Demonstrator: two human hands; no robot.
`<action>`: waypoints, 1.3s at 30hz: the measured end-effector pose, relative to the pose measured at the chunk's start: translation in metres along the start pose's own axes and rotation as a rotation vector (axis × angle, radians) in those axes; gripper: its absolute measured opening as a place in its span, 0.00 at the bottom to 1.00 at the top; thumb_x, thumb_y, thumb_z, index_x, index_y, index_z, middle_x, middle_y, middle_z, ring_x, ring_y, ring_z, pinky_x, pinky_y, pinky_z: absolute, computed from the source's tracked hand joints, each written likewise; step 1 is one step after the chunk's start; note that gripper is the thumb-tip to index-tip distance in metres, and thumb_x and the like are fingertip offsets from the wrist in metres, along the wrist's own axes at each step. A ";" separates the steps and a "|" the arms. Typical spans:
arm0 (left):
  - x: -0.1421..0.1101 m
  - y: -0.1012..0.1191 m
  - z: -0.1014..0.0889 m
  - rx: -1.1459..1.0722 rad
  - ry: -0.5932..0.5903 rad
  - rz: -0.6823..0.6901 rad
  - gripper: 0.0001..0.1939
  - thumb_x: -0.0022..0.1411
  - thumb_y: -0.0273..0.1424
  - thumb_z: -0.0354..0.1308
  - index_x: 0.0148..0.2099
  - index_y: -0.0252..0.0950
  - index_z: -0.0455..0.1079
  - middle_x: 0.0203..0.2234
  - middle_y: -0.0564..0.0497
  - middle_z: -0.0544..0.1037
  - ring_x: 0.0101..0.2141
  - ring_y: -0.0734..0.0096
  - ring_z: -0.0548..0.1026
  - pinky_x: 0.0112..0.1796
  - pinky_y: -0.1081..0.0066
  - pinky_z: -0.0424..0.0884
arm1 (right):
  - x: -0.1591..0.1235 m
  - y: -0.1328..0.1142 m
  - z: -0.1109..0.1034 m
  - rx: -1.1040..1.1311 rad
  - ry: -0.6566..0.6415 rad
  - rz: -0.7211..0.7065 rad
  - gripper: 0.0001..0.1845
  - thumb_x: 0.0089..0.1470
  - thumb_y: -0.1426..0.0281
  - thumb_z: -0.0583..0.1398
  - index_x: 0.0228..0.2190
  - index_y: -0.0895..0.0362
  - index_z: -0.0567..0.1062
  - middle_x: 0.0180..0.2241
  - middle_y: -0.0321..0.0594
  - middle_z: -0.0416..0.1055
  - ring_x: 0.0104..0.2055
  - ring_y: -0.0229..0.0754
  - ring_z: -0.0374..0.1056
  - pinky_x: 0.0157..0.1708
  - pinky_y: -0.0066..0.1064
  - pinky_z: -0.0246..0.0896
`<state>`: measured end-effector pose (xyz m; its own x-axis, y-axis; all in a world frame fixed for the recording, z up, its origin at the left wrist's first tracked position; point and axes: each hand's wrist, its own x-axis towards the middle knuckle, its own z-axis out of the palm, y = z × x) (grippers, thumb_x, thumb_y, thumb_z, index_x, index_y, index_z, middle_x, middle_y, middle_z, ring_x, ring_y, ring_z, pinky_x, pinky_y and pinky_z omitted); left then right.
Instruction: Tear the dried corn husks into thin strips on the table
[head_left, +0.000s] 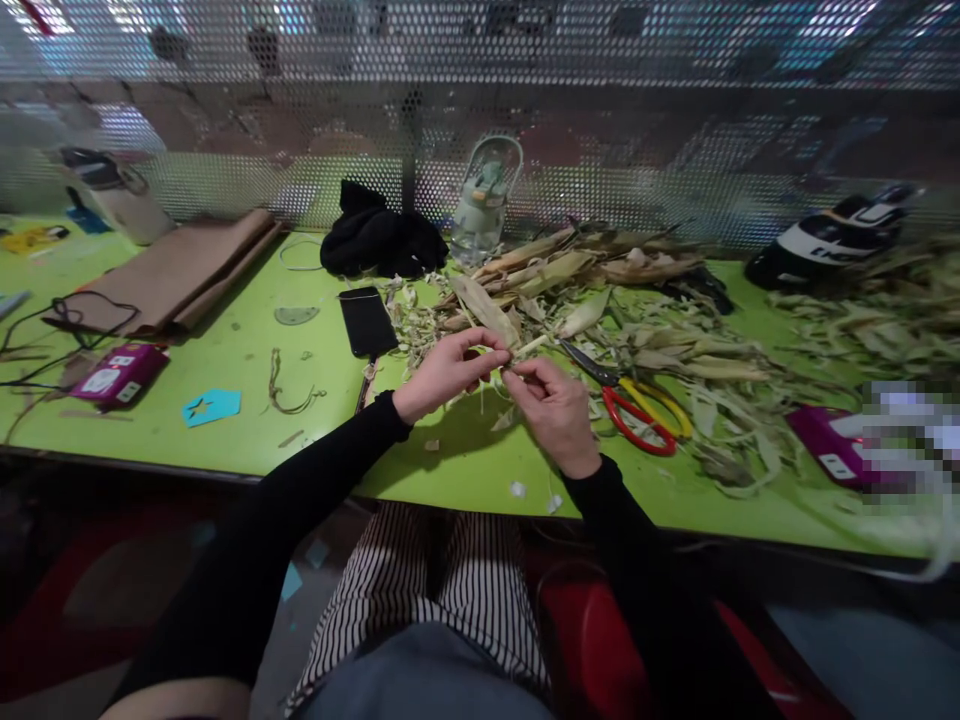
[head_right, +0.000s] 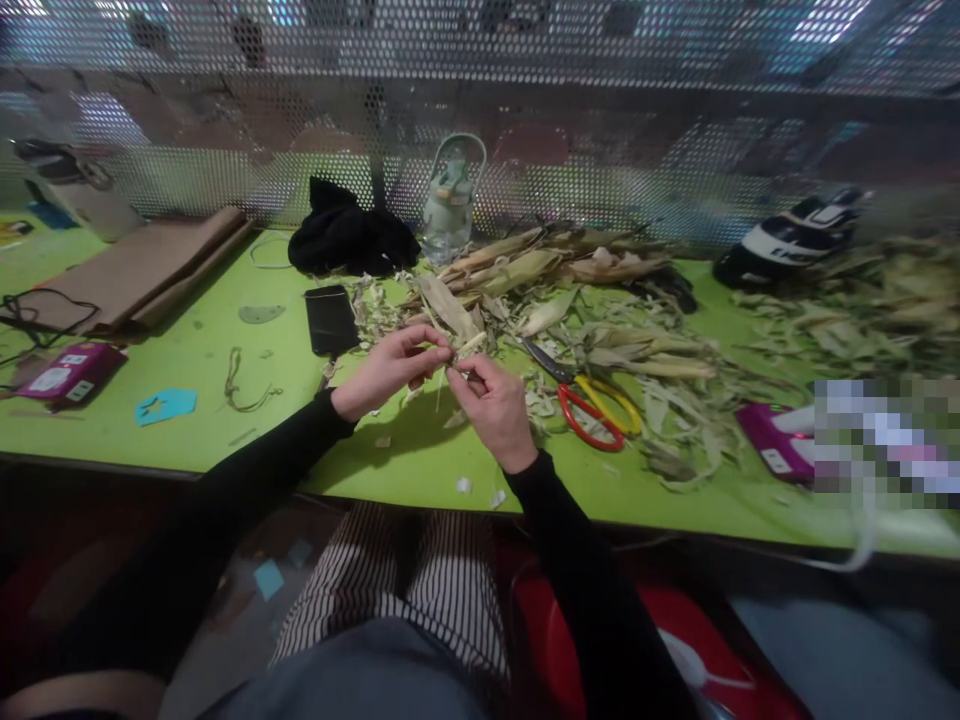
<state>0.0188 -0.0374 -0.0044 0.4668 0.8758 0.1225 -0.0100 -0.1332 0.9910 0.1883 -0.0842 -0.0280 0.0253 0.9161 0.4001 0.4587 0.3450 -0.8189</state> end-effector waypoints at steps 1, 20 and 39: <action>0.000 -0.001 0.001 -0.054 -0.016 -0.032 0.07 0.65 0.32 0.61 0.39 0.33 0.69 0.27 0.56 0.70 0.23 0.83 0.64 0.25 0.78 0.60 | 0.000 0.001 0.000 0.074 -0.021 0.050 0.11 0.56 0.62 0.64 0.26 0.53 0.72 0.18 0.28 0.51 0.21 0.34 0.45 0.23 0.31 0.42; 0.003 -0.005 0.002 -0.162 -0.100 0.003 0.06 0.65 0.29 0.60 0.39 0.32 0.67 0.30 0.54 0.74 0.24 0.83 0.73 0.21 0.81 0.62 | 0.013 0.005 -0.005 0.772 -0.298 0.598 0.19 0.41 0.64 0.70 0.27 0.53 0.65 0.19 0.21 0.43 0.19 0.28 0.31 0.17 0.25 0.27; 0.019 -0.036 -0.011 -0.303 -0.275 -0.416 0.05 0.65 0.22 0.59 0.35 0.29 0.68 0.25 0.53 0.76 0.25 0.84 0.73 0.35 0.76 0.70 | 0.016 0.022 -0.028 -0.102 -0.336 0.197 0.21 0.56 0.51 0.62 0.25 0.56 0.73 0.24 0.34 0.66 0.27 0.38 0.57 0.30 0.32 0.50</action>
<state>0.0184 -0.0107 -0.0370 0.6975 0.6682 -0.2587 -0.0106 0.3706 0.9287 0.2236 -0.0674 -0.0283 -0.1625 0.9843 0.0689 0.5600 0.1495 -0.8149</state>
